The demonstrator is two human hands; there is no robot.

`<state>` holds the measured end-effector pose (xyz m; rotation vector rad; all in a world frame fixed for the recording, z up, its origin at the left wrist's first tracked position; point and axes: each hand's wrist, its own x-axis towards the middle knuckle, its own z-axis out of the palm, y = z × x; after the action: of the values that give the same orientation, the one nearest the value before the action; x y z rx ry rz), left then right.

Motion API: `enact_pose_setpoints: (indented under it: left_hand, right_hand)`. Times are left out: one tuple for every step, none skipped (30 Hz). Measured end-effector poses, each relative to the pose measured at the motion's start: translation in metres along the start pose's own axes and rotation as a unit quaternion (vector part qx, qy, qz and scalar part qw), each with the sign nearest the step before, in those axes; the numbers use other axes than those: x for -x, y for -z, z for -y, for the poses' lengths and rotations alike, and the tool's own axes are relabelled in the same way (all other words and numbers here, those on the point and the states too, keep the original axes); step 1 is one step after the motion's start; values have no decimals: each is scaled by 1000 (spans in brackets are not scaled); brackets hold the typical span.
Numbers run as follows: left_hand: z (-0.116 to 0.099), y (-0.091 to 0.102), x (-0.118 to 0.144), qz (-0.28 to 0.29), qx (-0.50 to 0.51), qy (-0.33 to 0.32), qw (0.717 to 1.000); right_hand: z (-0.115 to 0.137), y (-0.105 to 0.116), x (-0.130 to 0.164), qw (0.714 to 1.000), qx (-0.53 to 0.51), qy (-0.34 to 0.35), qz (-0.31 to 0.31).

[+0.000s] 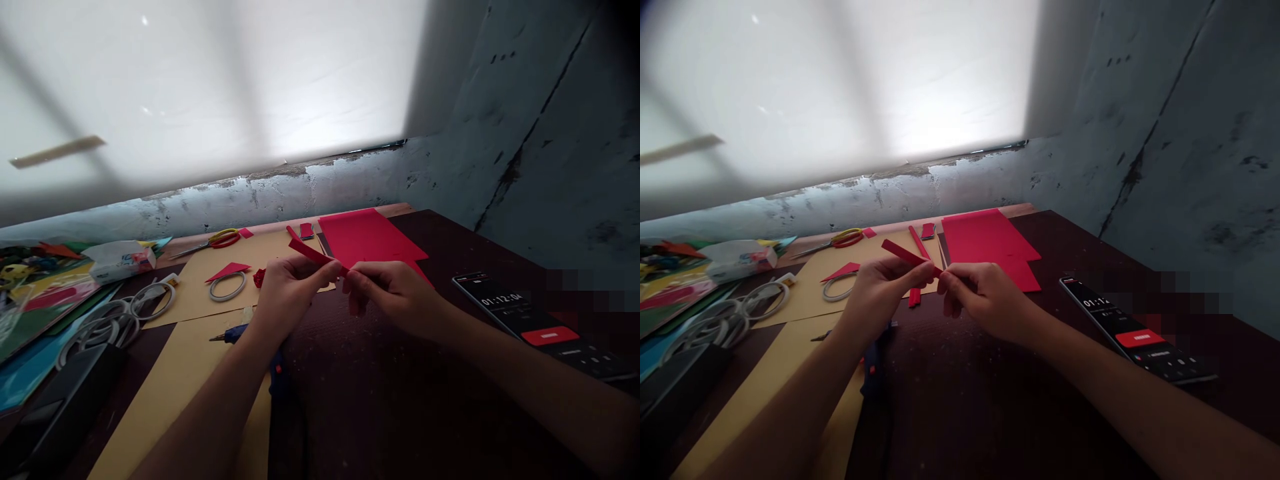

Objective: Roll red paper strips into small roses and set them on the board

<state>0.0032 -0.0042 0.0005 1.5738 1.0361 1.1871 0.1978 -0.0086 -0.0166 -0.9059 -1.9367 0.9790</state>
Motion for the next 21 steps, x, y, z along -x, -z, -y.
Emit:
enact_pose_setpoints:
  left_hand:
    - [1, 0, 0, -11, 5, 0, 1000]
    - [3, 0, 0, -23, 13, 2, 1000]
    - [4, 1, -1, -36, 29, 5, 999]
    - [5, 1, -2, -50, 51, 9, 997]
    - [6, 2, -2, -64, 74, 11, 995]
    - [7, 2, -3, -78, 94, 10, 992]
    - [8, 3, -3, -88, 107, 7, 990]
    - [8, 3, -4, -92, 111, 2, 990]
    - [9, 3, -4, -91, 107, -4, 990]
    - [9, 3, -3, -85, 99, -8, 991]
    - [9, 3, -3, -72, 91, -8, 993]
    - [9, 2, -2, -54, 86, -3, 995]
    - [9, 1, -2, -33, 85, 6, 996]
    - [9, 0, -1, -14, 89, 17, 996]
    - [9, -1, -1, 2, 95, 27, 995]
    - [9, -1, -1, 11, 102, 35, 994]
    - [8, -1, -2, 11, 112, 39, 993]
    - [8, -1, -2, 2, 119, 40, 992]
    - [8, 0, -3, -13, 124, 38, 992]
    - [8, 1, -4, -31, 127, 35, 991]
    - [9, 2, -4, -48, 130, 32, 990]
  right_hand:
    - [1, 0, 0, 1000, 2, 5, -6]
    - [2, 0, 0, 1000, 4, 9, -13]
    - [3, 0, 0, 1000, 7, 11, -20]
    - [4, 0, 0, 1000, 9, 13, -25]
    - [5, 0, 0, 999, 10, 12, -28]
    - [5, 0, 0, 999, 10, 10, -29]
    - [5, 1, 0, 1000, 9, 6, -26]
    - [5, 1, 0, 1000, 6, 1, -19]
    - [5, 1, 1, 1000, 2, -6, -11]
    - [4, 1, 1, 1000, -3, -11, -2]
    - [3, 1, 1, 1000, -10, -13, 4]
    - [3, 1, 0, 1000, -14, -11, 6]
    - [2, 1, 0, 1000, -15, -6, 2]
    - [2, 1, 0, 1000, -11, 2, -6]
    - [2, 1, 0, 1000, -4, 9, -17]
    - [2, 1, 1, 999, 5, 14, -29]
    - [2, 1, 1, 999, 14, 17, -39]
    - [3, 1, 1, 999, 20, 18, -47]
    - [3, 1, 2, 998, 22, 19, -52]
    - [4, 0, 2, 998, 21, 19, -54]
    - [5, 0, 2, 998, 20, 19, -52]
